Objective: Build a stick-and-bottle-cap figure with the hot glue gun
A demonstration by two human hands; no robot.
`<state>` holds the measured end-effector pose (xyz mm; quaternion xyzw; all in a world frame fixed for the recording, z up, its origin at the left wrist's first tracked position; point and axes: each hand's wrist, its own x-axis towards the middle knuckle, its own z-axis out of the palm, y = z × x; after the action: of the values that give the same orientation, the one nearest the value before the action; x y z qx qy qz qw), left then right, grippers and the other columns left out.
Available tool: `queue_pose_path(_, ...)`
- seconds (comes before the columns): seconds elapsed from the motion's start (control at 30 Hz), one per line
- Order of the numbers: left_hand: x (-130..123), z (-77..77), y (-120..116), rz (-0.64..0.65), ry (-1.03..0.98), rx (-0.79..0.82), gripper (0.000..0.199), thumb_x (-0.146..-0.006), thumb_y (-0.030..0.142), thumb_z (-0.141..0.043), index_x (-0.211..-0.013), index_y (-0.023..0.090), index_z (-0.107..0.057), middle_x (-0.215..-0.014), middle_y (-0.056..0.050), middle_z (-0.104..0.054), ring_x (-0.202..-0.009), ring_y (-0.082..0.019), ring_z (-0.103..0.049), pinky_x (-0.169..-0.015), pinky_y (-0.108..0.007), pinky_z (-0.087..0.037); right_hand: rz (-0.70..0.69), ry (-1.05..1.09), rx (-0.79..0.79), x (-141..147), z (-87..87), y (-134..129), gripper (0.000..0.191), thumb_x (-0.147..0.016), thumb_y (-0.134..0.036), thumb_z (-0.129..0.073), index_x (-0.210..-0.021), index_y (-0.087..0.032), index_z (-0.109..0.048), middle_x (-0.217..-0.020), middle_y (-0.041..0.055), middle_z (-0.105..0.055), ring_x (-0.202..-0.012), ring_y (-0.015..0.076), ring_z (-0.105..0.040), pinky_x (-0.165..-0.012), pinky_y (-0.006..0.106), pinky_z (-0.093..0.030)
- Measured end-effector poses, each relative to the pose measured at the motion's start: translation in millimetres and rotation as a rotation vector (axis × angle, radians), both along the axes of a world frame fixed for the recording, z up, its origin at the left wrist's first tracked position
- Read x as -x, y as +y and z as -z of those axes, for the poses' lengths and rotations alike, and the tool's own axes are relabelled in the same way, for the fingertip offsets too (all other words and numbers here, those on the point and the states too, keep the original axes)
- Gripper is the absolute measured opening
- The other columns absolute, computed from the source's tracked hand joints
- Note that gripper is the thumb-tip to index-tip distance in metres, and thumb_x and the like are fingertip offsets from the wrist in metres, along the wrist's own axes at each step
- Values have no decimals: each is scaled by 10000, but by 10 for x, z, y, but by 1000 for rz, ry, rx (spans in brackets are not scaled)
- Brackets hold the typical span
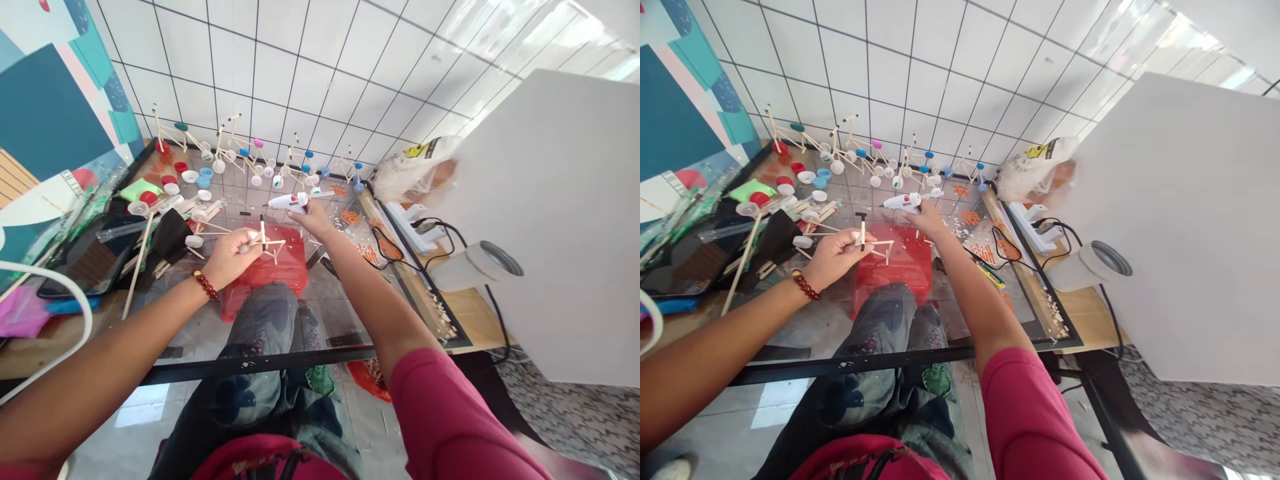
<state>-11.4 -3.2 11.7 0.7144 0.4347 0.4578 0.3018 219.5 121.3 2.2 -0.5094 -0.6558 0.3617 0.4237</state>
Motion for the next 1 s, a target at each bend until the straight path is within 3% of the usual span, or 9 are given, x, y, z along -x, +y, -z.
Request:
queue_pose_path(0.13, 1, 0, 1, -1, -3, -3, 226, -824, 405, -634, -735, 200, -665, -800, -32, -695, -769, -180, -628, -753, -305, -486, 14, -136, -22, -87, -85, -90, 436, -665, -295, -779, -1050, -143, -642, -1045, 90, -736, -956, 229, -671, -967, 423, -518)
queue_pose_path(0.27, 7, 16, 4, -8, -6, -3, 203, -816, 385, -633, -734, 203, -667, -840, -44, -720, -804, -193, -646, -762, -315, -494, 284, -250, -89, -255, -230, -430, 565, -613, -285, -818, -1127, -146, -629, -1105, 117, -705, -980, 246, -657, -914, 434, -536)
queue_pose_path(0.33, 9, 23, 6, -4, -10, -5, 194, -814, 383, -639, -754, 204, -681, -856, -45, -730, -806, -192, -650, -764, -315, -499, 373, -204, -147, -271, -233, -687, 474, -696, -302, -749, -1131, -159, -627, -1044, 100, -707, -890, 212, -658, -829, 392, -558)
queue_pose_path(0.43, 11, 33, 12, -6, -6, -18, 205, -815, 395, -645, -770, 202, -697, -839, -38, -729, -772, -182, -637, -749, -311, -495, 168, -111, -109, -157, -134, -1052, 298, -768, -350, -695, -1012, -180, -675, -893, 58, -721, -779, 175, -659, -754, 334, -564)
queue_pose_path(0.53, 17, 42, 17, -16, 5, -21, 213, -819, 402, -647, -802, 200, -712, -833, -34, -727, -762, -179, -627, -740, -309, -490, 25, -62, -4, 46, -4, -1263, 296, -747, -366, -733, -973, -176, -711, -913, 65, -748, -793, 179, -676, -777, 332, -567)
queue_pose_path(0.67, 27, 44, 19, -22, 16, -14, 207, -822, 387, -646, -844, 198, -728, -879, -51, -740, -771, -185, -633, -728, -312, -493, 14, -59, -19, 245, 65, -1311, 263, -761, -368, -741, -943, -179, -739, -979, 72, -767, -866, 188, -688, -871, 343, -548)
queue_pose_path(1.0, 20, 14, 4, 15, -12, -26, 181, -835, 376, -661, -833, 214, -742, -986, -70, -763, -950, -230, -687, -899, -368, -528, -1, -113, -70, 289, 80, -1274, 169, -851, -332, -620, -796, -213, -727, -825, 5, -747, -770, 167, -639, -782, 289, -499)
